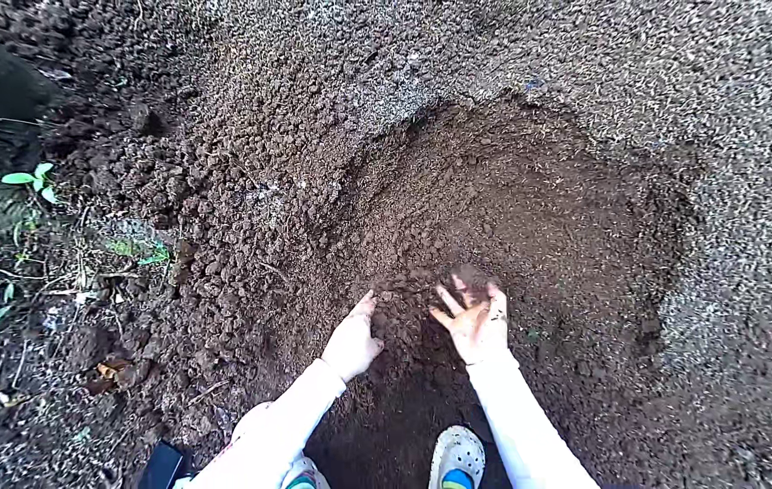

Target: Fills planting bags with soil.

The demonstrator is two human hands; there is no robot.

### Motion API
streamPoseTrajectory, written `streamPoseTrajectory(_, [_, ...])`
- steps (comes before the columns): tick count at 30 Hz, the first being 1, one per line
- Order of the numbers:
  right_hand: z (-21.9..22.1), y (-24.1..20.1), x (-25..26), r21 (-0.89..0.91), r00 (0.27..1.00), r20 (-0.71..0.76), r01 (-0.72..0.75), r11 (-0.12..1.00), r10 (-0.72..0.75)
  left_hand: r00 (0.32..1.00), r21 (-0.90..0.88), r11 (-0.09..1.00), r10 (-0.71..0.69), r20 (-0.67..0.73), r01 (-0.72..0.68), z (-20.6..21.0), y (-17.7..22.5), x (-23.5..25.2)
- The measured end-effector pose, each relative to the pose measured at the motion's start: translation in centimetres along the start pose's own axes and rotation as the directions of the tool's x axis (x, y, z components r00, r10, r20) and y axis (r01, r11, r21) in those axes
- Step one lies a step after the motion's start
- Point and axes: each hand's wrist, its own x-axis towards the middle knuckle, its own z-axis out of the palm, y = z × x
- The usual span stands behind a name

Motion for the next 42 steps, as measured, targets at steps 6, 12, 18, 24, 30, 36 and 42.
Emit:
streamPoseTrajectory(6, [0.1,3.6,-2.3,-0.830,0.965,0.187,0.055,0.555,0.183,0.998,0.040,0.997,0.059,0.009,-0.059,0.1,-1.0,-0.7])
streamPoseTrajectory(12, [4.4,3.8,-3.9,-0.968,0.953,0.244,0.229,0.100,0.178,1.000,0.020,1.000,0.002,0.012,-0.002,-0.7,-0.8,-1.6])
streamPoseTrajectory(18, [2.0,3.3,-7.0,-0.751,0.804,0.493,0.587,0.304,-0.334,0.979,-0.126,0.976,0.160,-0.126,-0.176,-2.4,0.9,-6.7])
streamPoseTrajectory(24, [3.9,4.9,-4.3,-0.961,0.949,0.268,0.252,0.109,0.164,0.997,-0.044,0.998,-0.056,-0.046,0.054,0.1,-2.7,-2.5])
streamPoseTrajectory(30, [2.4,4.6,-5.7,-0.901,0.924,0.373,0.383,0.202,-0.086,0.985,-0.134,0.984,0.099,-0.143,-0.118,-0.1,-2.0,-4.8])
streamPoseTrajectory(36, [3.7,2.4,-4.9,-0.939,0.916,0.343,0.337,0.065,0.208,0.994,-0.054,0.997,0.050,-0.095,-0.055,1.2,-3.0,-3.1])
streamPoseTrajectory(42, [4.7,5.8,-5.9,-0.826,0.824,0.563,0.561,0.045,0.060,0.991,-0.047,0.996,0.067,-0.119,-0.073,1.5,-3.0,-3.0])
